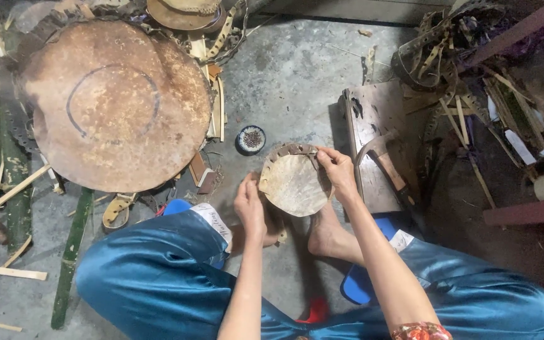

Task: Hammering small nails into the edge of a circular wooden frame to secure a membrane, likely for a drum.

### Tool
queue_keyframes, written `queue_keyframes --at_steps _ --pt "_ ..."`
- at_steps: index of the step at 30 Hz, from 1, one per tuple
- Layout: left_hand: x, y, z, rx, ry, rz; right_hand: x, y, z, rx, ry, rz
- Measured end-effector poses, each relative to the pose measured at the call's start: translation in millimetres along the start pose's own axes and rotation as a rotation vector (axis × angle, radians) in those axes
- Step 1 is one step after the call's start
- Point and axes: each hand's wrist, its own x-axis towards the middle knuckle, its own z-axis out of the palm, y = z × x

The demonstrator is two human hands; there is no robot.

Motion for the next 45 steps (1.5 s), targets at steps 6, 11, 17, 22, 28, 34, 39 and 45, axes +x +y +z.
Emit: queue_keyframes --at_steps 6,11,17,22,28,34,39,45 --pt "15 0 -12 -0.157 0.090 -0.115 -28 -21 -20 0.222 -0.017 0.051" --pt "16 0 -13 -0.154 0.117 -0.118 -51 -4 -37 0.301 0.055 0.104" --pt "19 -3 -15 -0.139 0.155 -0.133 -69 2 -31 0.314 0.064 0.075" --pt "17 9 -13 0.086 0.216 0.061 -68 -10 -22 0.244 0.046 -0.014" --pt "-2 31 -5 0.044 0.063 0.112 -65 -6 -19 0.140 0.065 -0.059" --pt "-10 38 -4 0.032 -0.036 0.015 -73 -6 -23 0.297 0.079 0.046" --pt "-18 48 -4 0.053 -0.053 0.027 -79 -7 -23 0.280 0.101 0.051" --pt "-17 45 -6 0.098 -0.065 0.041 -76 4 -23 0.193 0.110 0.007"
